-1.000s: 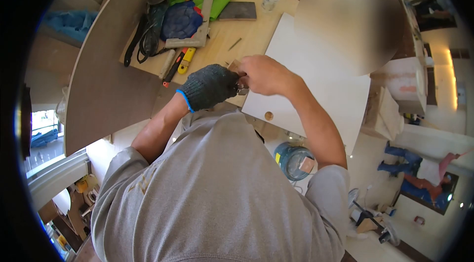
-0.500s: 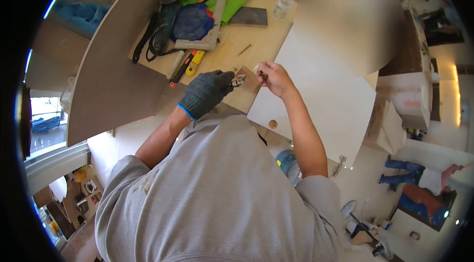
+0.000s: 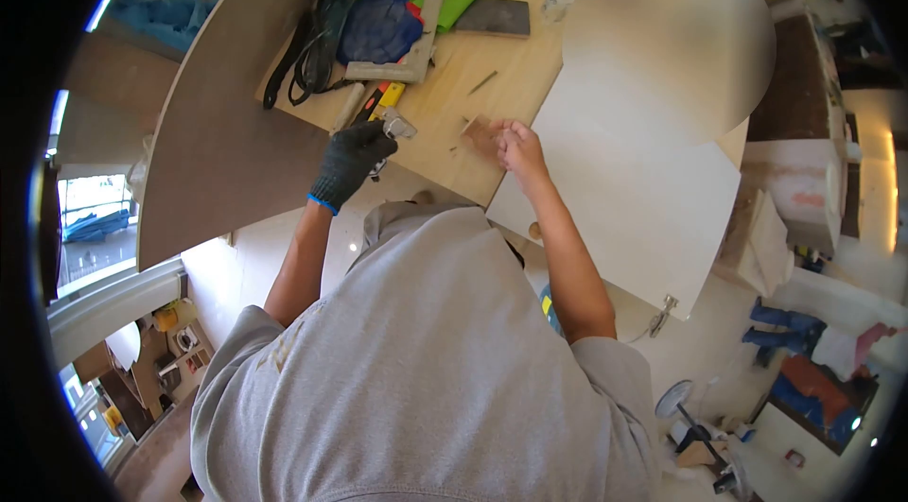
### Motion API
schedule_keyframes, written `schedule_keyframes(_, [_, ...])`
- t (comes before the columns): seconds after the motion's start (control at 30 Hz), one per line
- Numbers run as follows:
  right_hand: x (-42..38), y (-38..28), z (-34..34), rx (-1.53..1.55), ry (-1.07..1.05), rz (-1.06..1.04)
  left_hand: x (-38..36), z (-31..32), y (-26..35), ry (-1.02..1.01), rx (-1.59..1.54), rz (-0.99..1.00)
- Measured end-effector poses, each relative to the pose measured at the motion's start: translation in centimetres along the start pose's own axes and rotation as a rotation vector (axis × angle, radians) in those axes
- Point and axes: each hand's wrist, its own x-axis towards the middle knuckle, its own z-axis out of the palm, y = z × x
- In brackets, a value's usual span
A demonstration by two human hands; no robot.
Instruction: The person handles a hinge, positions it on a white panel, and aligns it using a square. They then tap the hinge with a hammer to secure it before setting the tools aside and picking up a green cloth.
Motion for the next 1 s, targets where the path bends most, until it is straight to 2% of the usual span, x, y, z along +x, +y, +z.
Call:
schedule_keyframes(0.07, [-0.5, 0.5, 1.1, -0.078, 0.029, -0.05, 0.0, -0.4, -1.2, 0.039, 0.032, 0.021])
schedule_keyframes(0.23, [-1.7, 0.3, 1.4, -0.241, 0.096, -0.164, -1.4, -0.6, -0.7, 0.02, -0.012, -0.071])
schedule_keyframes(0.33, [-2.0, -0.6, 1.1, -0.559, 0.156, -0.196, -1.5, 0.3, -1.8, 0.028, -0.014, -0.059])
schedule_keyframes(0.43, [-1.6, -0.3, 0.9, -0.573, 0.178, -0.293, -1.7, 0.2, -2.0, 0.013, 0.027, -0.043])
schedule_keyframes(0.53, [-0.9, -0.1, 0.7, -0.533, 0.143, -0.204, -1.9, -0.1, -1.6, -0.023, 0.029, -0.059])
schedule_keyframes(0.73, [-0.4, -0.5, 0.8, -0.832, 0.215, -0.39, -1.8, 0.4, -2.1, 0.009, -0.055, -0.024])
schedule_keyframes(0.83, [-1.2, -0.8, 2.1, -1.151, 0.242, -0.333, -0.4, 1.0, -2.6, -0.025, -0.048, -0.03])
schedule_keyframes(0.93, [-1.3, -1.7, 3.1, -1.356, 0.151, -0.169, 2.0, 1.5, -4.3, -0.002, -0.083, -0.001])
schedule_keyframes(0.97, [-1.0, -1.6, 3.2, -1.346, 0.158, -0.172, 2.4, 1.6, -4.9, 0.016, -0.102, 0.02])
schedule_keyframes(1.0, [-0.6, -1.4, 2.9, -1.335, 0.167, -0.174, 1.3, 0.7, -2.1, 0.09, -0.213, -0.081])
